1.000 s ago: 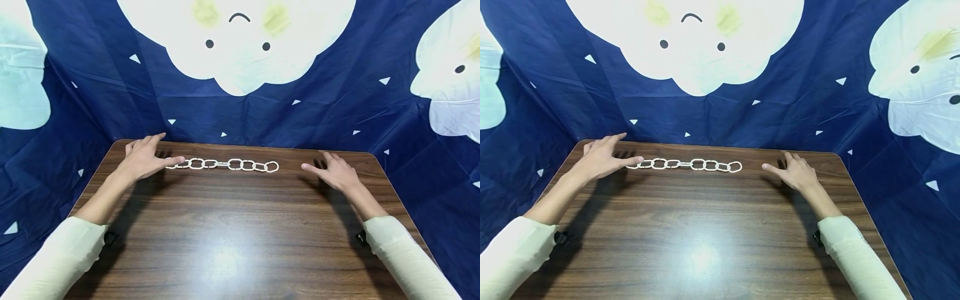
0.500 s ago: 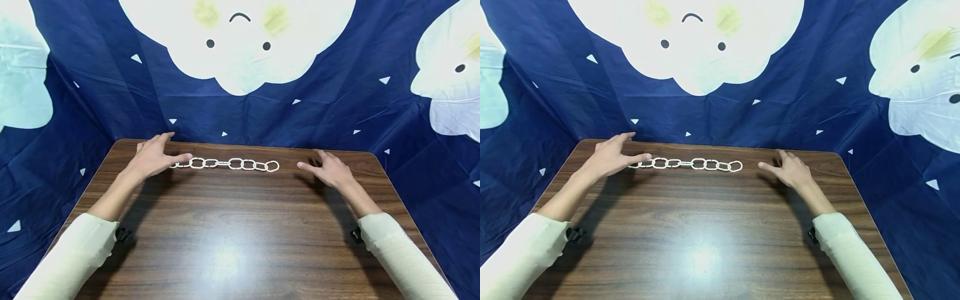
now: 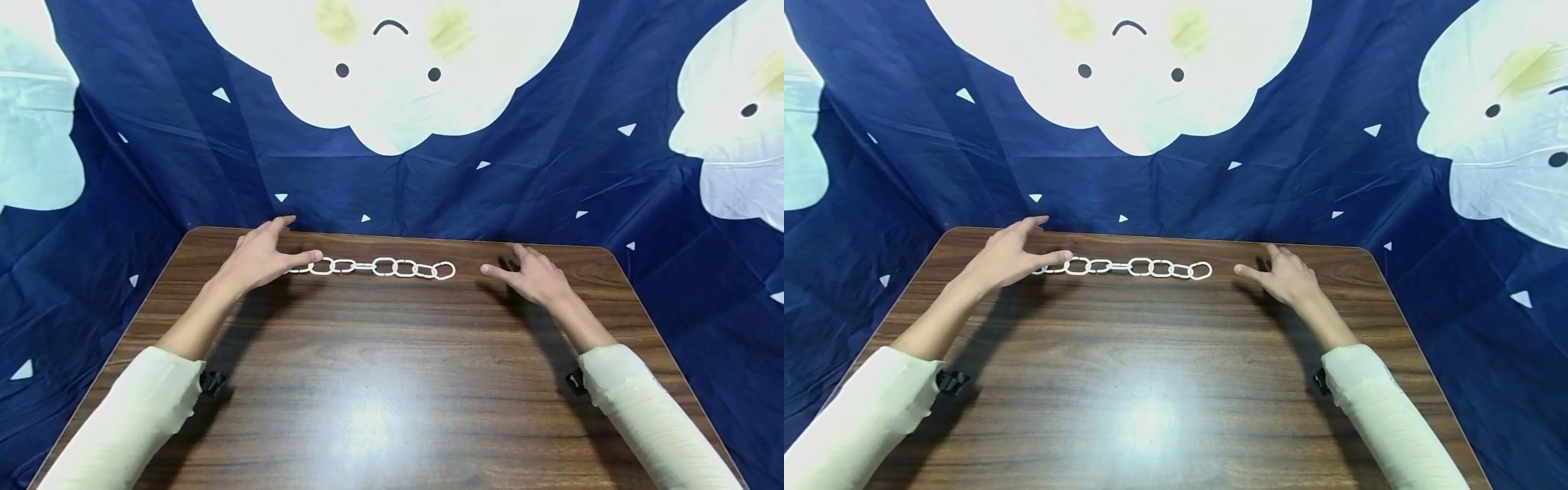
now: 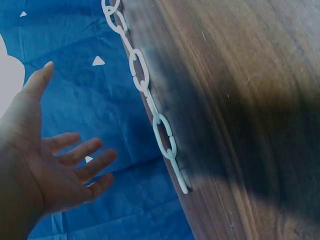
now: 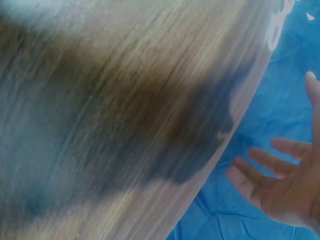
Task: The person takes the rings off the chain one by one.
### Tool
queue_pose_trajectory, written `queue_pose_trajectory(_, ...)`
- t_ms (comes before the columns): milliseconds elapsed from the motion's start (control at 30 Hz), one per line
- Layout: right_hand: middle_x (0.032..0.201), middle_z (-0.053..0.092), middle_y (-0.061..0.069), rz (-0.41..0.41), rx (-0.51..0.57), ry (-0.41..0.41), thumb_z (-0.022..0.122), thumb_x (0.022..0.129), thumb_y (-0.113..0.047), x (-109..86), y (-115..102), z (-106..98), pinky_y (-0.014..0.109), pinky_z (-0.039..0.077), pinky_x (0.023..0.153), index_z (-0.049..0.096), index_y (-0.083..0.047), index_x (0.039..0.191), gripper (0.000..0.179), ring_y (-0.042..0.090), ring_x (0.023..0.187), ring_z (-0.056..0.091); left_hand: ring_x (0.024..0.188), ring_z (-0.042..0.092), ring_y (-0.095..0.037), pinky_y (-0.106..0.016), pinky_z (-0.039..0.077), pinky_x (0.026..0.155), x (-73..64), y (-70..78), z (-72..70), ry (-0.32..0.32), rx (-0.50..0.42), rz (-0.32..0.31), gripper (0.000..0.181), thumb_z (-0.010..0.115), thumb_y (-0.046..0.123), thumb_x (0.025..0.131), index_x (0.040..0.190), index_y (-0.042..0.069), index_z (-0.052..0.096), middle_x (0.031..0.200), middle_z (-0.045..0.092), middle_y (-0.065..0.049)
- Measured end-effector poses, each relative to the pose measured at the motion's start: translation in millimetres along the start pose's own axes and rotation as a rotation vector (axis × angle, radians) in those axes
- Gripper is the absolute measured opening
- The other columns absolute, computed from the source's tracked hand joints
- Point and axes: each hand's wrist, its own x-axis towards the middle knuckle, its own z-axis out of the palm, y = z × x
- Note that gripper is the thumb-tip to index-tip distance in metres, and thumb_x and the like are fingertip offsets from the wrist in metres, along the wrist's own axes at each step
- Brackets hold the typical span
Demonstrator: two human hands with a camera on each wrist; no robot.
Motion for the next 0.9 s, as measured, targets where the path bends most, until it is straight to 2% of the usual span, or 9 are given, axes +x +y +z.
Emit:
queue_pose_trajectory(133,0.174,0.046,0.029,0.001,-0.003,0.003,0.051,0.095,-0.097,0.4,1.3,1.8,0.083,0.039,0.120,0.033,-0.012,0.177,0.119,0.057,0.159,0.043,0.158,0.042,-0.058,-0.076,0.022,0.131,1.5,0.3,3.1,0.000,-0.014,-0.004,0.123,0.072,0.087,0.091,0.178,0.011,0.030,0.172,0.047,-0.030)
queue_pose_trajectory(333,0.175,0.044,0.030,0.005,-0.005,0.000,0.053,0.096,-0.095,-0.2,2.1,4.0,0.082,0.040,0.121,0.034,-0.010,0.176,0.118,0.057,0.159,0.043,0.163,0.034,-0.059,-0.077,0.022,0.131,2.9,0.8,7.4,-0.001,-0.006,-0.005,0.119,0.073,0.084,0.093,0.176,0.008,0.033,0.178,0.038,-0.032)
queue_pose_trajectory(700,0.171,0.049,0.032,-0.013,0.024,-0.007,0.058,0.098,-0.088,-1.1,4.5,11.6,0.078,0.041,0.123,0.045,-0.005,0.169,0.110,0.057,0.157,0.046,0.163,0.035,-0.057,-0.073,0.023,0.130,4.9,5.5,16.0,-0.020,-0.001,0.029,0.115,0.073,0.082,0.093,0.172,0.004,0.041,0.176,0.044,-0.028)
queue_pose_trajectory(800,0.169,0.050,0.032,-0.022,0.033,0.001,0.059,0.099,-0.087,-0.3,4.7,12.4,0.076,0.042,0.123,0.047,-0.003,0.167,0.109,0.057,0.156,0.048,0.164,0.034,-0.057,-0.073,0.023,0.131,6.1,9.2,18.7,-0.022,-0.007,0.027,0.115,0.074,0.082,0.093,0.172,0.005,0.041,0.176,0.043,-0.028)
queue_pose_trajectory(900,0.169,0.051,0.032,-0.022,0.035,0.004,0.060,0.099,-0.087,0.2,4.4,12.7,0.076,0.042,0.123,0.047,-0.002,0.166,0.109,0.056,0.156,0.048,0.164,0.032,-0.058,-0.078,0.026,0.129,7.0,14.3,21.4,-0.029,-0.008,0.006,0.115,0.074,0.084,0.092,0.173,0.009,0.040,0.178,0.041,-0.027)
